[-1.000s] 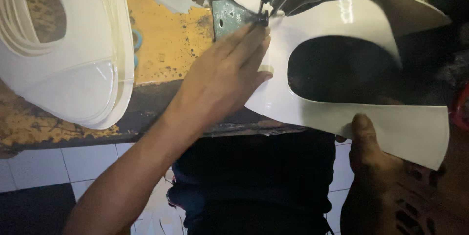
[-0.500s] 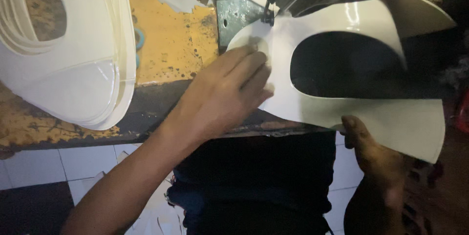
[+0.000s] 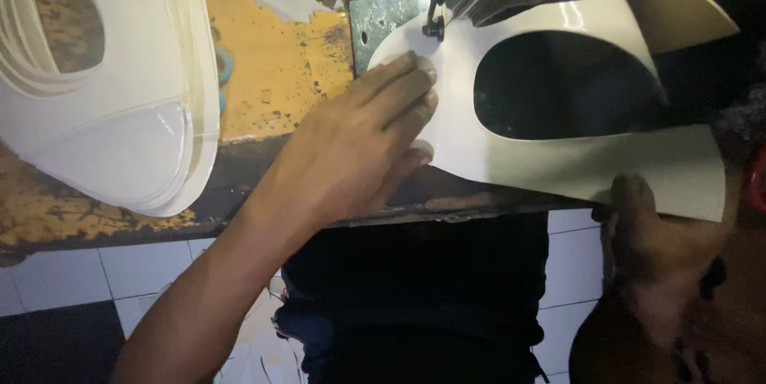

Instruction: The person operates a sewing machine to stitch white shoe sole components. They repeatedly feed individual pieces under the needle, guide them through the machine, and remove the stitched parts, stacking them on the table.

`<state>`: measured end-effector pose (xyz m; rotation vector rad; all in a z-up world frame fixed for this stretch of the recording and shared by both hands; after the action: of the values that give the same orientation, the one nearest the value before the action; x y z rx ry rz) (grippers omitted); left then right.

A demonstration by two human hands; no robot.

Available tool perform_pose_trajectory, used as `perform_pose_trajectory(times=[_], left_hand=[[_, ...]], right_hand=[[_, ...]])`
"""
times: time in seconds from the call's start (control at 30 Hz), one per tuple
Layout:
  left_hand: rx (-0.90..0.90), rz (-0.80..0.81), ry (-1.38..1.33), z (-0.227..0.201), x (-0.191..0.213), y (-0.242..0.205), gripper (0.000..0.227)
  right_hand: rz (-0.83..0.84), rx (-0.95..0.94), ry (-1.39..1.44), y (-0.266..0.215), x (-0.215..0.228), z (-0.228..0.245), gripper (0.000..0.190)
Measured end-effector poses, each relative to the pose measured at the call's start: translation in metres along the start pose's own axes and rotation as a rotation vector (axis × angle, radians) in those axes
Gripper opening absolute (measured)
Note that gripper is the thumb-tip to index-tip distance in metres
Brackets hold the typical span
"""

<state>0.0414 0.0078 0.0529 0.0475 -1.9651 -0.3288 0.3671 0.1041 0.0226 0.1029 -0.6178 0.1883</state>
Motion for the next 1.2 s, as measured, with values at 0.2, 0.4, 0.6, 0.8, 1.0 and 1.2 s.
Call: perform_pose_trajectory(times=[0.2, 0.4, 0.6, 0.8, 1.0, 1.2], left_hand=[[0.007, 0.006, 0.021, 0.003, -0.002, 0.003, 0.046], [0.032, -0.014, -0.035, 0.006, -0.001, 0.008, 0.049], [0.049, -0.057, 0.010, 0.010, -0.003, 0.010, 0.047], [0.066, -0.054, -0.031, 0.015, -0.006, 0.015, 0.048], [0.069, -0.092, -0.079, 0.020, -0.001, 0.017, 0.045], [0.090, -0.125, -0.030, 0.025, 0.002, 0.023, 0.051]], right_hand=[[-0.059, 0.078, -0.006, -0.002, -0.004, -0.008, 0.025], [-0.057, 0.241, -0.078, -0.010, 0.004, -0.023, 0.043], [-0.268, 0.499, -0.524, -0.004, 0.007, -0.034, 0.079], [-0.066, 0.765, -0.884, -0.023, -0.038, -0.006, 0.051], [-0.003, 0.514, -0.499, -0.016, -0.052, -0.002, 0.047], [-0.044, 0.602, -0.390, -0.013, -0.053, -0.002, 0.037]])
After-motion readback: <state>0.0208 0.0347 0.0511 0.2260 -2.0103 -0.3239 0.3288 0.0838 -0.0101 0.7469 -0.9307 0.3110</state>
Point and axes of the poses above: each hand's wrist, its own y-axis towards the middle knuckle, its own x-axis out of the back of the hand, z = x × y, the point moved 7 cm from there along y, towards the middle knuckle, and after that the axes turned 8 degrees about y, right-handed, at the moved point
